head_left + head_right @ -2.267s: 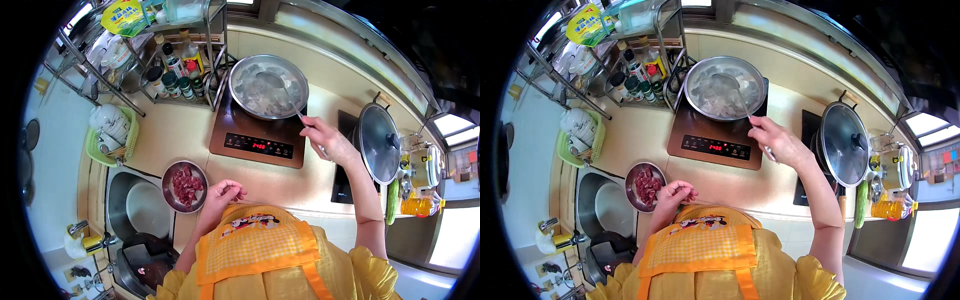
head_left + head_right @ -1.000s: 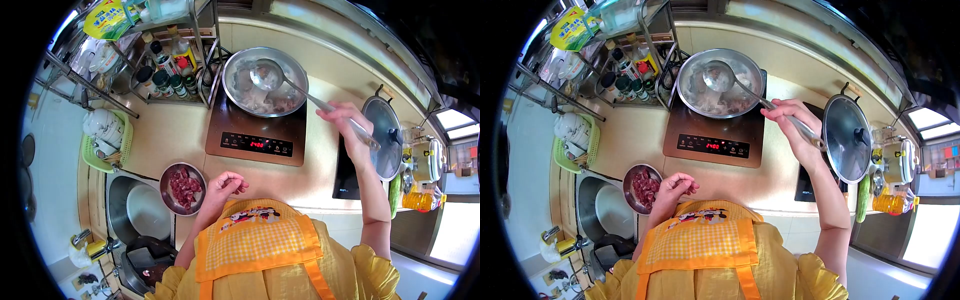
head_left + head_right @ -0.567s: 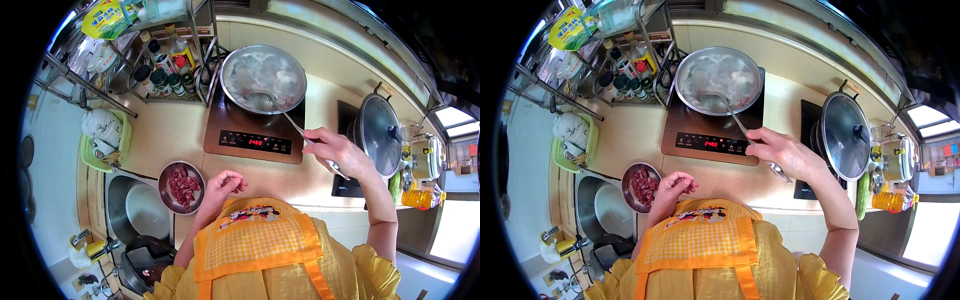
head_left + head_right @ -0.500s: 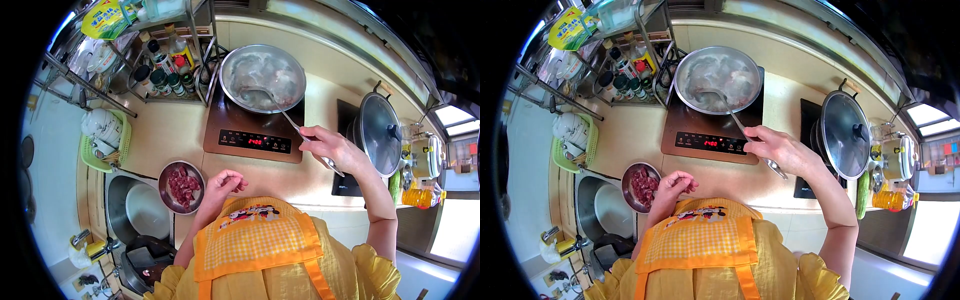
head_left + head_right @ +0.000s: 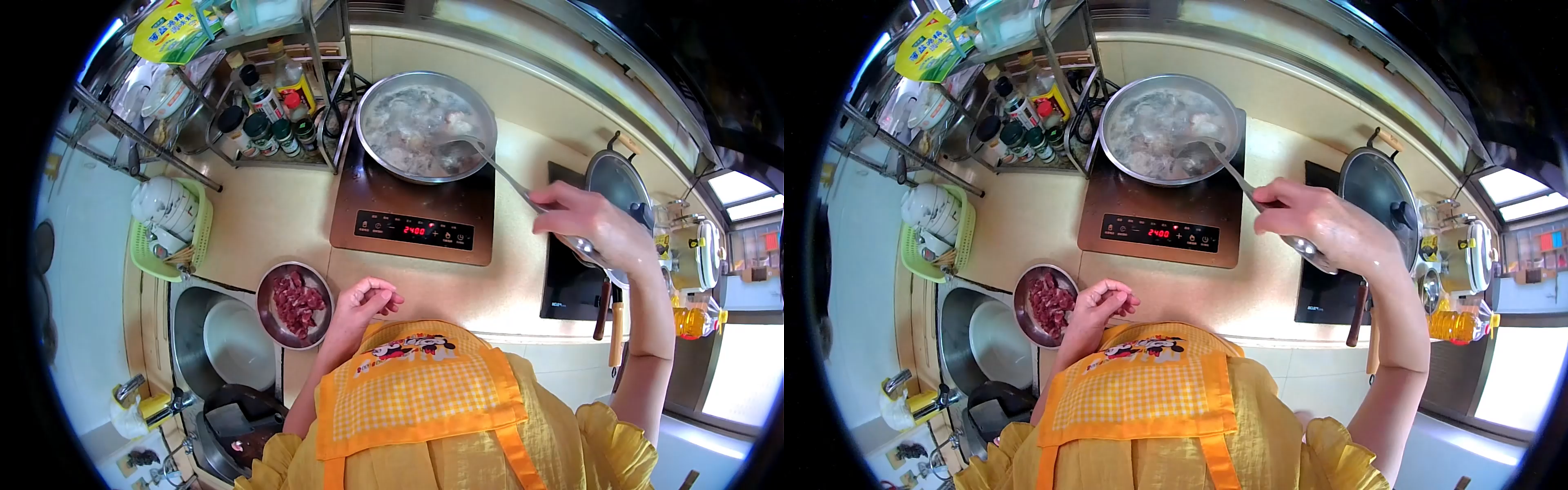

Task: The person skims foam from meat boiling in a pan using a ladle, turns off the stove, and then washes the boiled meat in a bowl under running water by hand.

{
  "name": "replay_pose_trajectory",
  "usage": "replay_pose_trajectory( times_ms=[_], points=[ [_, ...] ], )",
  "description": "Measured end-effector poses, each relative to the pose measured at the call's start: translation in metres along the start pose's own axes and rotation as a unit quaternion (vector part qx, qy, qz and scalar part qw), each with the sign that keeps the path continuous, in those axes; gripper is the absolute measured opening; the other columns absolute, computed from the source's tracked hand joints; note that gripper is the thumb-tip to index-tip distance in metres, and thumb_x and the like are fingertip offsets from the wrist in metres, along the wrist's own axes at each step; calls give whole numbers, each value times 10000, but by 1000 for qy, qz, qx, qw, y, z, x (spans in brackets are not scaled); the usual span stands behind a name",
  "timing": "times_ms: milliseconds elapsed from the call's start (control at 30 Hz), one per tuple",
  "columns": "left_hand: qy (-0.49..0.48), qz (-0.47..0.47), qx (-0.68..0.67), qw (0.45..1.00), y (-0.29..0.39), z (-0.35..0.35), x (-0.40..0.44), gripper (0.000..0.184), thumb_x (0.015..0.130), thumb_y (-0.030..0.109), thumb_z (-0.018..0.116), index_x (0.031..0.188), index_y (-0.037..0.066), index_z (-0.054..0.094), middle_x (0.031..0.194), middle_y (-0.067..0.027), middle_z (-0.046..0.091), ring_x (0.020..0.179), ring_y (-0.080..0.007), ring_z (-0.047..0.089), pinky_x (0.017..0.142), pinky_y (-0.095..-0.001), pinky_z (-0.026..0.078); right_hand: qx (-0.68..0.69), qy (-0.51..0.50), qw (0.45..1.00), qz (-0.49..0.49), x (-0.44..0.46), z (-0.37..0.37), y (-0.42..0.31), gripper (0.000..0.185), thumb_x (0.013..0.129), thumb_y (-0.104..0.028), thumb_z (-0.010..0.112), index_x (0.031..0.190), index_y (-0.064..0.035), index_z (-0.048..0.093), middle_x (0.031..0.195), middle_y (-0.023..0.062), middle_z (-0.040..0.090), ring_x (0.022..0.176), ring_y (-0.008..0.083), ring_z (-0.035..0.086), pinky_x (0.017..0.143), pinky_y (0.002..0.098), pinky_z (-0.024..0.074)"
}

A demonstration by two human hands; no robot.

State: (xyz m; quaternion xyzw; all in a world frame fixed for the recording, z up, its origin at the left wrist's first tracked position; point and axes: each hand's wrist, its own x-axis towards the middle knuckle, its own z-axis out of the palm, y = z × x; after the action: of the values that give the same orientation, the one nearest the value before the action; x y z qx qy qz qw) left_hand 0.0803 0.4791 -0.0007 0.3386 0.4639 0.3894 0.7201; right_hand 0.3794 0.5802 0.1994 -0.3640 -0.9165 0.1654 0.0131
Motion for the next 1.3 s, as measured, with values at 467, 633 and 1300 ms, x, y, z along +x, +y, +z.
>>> replay_pose_trajectory(
  times_ms=[467, 633, 1300],
  points=[
    [-2, 0, 14, 1000, -3, 0, -1, 149, 884, 127, 535, 949, -3, 567, 857, -98, 641, 753, -126, 567, 710, -259, 455, -12, 74, 997, 15, 3, 22, 15, 258, 711, 25, 541, 952, -62, 575, 1140, 144, 529, 940, 314, 579, 763, 349, 489],
    [-6, 1, 20, 1000, -2, -1, 0, 150, 886, 128, 532, 952, -2, 568, 867, -100, 643, 770, -131, 577, 715, -259, 455, -48, 112, 992, 11, 25, 53, 45, 229, 757, -23, 515, 976, -73, 560, 1170, 162, 507, 994, 323, 567, 814, 351, 491],
    [-15, 5, 7, 1000, -4, 1, 2, 138, 884, 121, 535, 949, 3, 569, 858, -100, 643, 747, -125, 568, 709, -259, 456, 13, 52, 999, -9, -10, 36, 1, 225, 678, 5, 588, 895, -56, 599, 1066, 145, 551, 859, 277, 593, 687, 296, 490]
  ],
)
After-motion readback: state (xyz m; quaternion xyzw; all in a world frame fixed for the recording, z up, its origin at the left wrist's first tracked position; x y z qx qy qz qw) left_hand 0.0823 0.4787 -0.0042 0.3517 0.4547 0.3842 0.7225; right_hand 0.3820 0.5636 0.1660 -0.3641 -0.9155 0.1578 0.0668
